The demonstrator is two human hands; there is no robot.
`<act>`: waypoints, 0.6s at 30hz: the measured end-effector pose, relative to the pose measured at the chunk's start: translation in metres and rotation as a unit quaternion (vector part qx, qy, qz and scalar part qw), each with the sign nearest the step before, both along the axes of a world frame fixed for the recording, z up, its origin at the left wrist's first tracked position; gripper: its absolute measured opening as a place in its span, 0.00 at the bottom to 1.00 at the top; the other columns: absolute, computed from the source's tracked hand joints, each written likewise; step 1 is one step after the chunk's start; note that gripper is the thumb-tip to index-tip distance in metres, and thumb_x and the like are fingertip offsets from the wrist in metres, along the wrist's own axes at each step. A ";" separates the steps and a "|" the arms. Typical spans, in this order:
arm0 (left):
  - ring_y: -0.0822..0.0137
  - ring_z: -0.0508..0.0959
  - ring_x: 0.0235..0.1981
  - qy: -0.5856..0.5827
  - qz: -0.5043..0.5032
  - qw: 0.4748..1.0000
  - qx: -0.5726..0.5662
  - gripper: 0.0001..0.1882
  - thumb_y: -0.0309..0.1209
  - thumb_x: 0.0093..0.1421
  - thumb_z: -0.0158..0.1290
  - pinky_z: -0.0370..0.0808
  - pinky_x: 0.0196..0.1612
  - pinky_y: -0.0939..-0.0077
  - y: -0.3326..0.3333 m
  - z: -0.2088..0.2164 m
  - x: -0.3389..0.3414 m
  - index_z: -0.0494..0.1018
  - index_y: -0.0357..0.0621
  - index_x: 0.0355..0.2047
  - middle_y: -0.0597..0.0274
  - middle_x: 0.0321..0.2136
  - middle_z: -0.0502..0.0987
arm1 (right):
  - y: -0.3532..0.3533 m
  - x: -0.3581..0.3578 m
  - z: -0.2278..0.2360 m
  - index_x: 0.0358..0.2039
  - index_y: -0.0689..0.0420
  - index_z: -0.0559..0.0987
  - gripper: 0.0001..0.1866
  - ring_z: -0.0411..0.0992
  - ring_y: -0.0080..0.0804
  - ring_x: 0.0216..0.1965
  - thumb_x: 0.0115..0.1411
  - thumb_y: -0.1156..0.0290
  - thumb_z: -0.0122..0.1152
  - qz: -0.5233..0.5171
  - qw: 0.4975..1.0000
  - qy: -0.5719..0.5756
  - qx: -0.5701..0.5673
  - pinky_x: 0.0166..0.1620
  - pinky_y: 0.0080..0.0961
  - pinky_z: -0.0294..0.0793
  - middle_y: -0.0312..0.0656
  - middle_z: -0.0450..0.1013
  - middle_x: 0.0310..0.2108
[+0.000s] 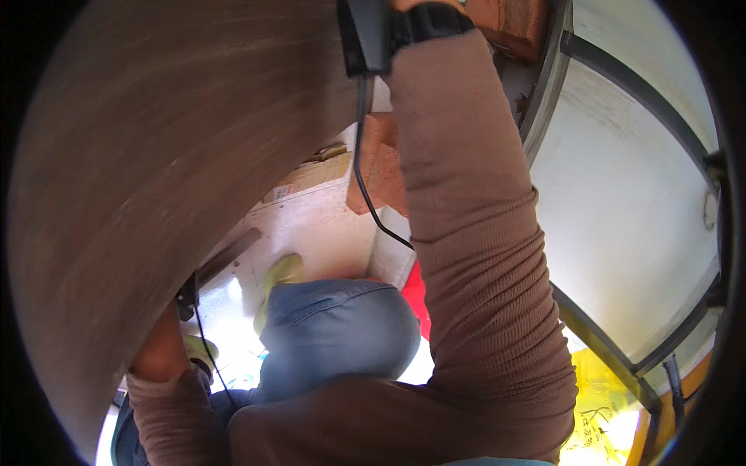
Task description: The person unpacks a red bag and a cardboard box, then assembles a round table by placing a wooden tabletop onto a metal frame and securing it with bricks as supports. The person adjusts the tabletop position and checks stability before standing up.
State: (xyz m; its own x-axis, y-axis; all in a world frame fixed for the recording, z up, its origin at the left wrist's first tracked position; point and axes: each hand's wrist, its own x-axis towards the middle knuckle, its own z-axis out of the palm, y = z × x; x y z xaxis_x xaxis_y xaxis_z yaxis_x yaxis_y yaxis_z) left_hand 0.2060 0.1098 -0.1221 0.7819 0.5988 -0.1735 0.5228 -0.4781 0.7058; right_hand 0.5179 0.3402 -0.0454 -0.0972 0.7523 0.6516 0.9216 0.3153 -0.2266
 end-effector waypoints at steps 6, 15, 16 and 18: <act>0.50 0.72 0.52 0.050 0.039 0.997 0.053 0.26 0.43 0.59 0.53 0.69 0.55 0.58 -0.009 -0.024 -0.029 0.70 0.44 0.54 0.48 0.52 0.72 | -0.150 0.003 0.028 0.47 0.65 0.77 0.19 0.71 0.42 0.50 0.62 0.63 0.57 -0.074 0.938 0.257 -0.222 0.54 0.30 0.67 0.53 0.74 0.46; 0.50 0.71 0.53 0.028 0.063 0.996 0.050 0.27 0.43 0.59 0.54 0.68 0.56 0.57 -0.062 -0.040 0.022 0.70 0.44 0.55 0.48 0.53 0.72 | -0.349 -0.021 0.036 0.45 0.60 0.76 0.12 0.73 0.28 0.43 0.65 0.68 0.53 -0.079 0.649 0.573 -0.493 0.46 0.24 0.71 0.42 0.76 0.44; 0.50 0.71 0.53 0.003 0.053 0.998 0.018 0.28 0.41 0.57 0.55 0.68 0.56 0.56 -0.071 -0.038 0.036 0.68 0.44 0.56 0.49 0.53 0.71 | -0.364 -0.018 0.034 0.45 0.60 0.76 0.12 0.74 0.28 0.42 0.65 0.69 0.53 -0.115 0.608 0.583 -0.527 0.46 0.24 0.71 0.42 0.76 0.44; 0.51 0.70 0.54 -0.029 0.031 0.996 -0.078 0.31 0.38 0.54 0.57 0.67 0.56 0.54 -0.091 -0.034 0.062 0.66 0.43 0.58 0.50 0.55 0.70 | -0.392 -0.010 0.029 0.46 0.60 0.75 0.12 0.74 0.28 0.42 0.65 0.69 0.53 -0.152 0.516 0.610 -0.582 0.46 0.25 0.72 0.43 0.76 0.44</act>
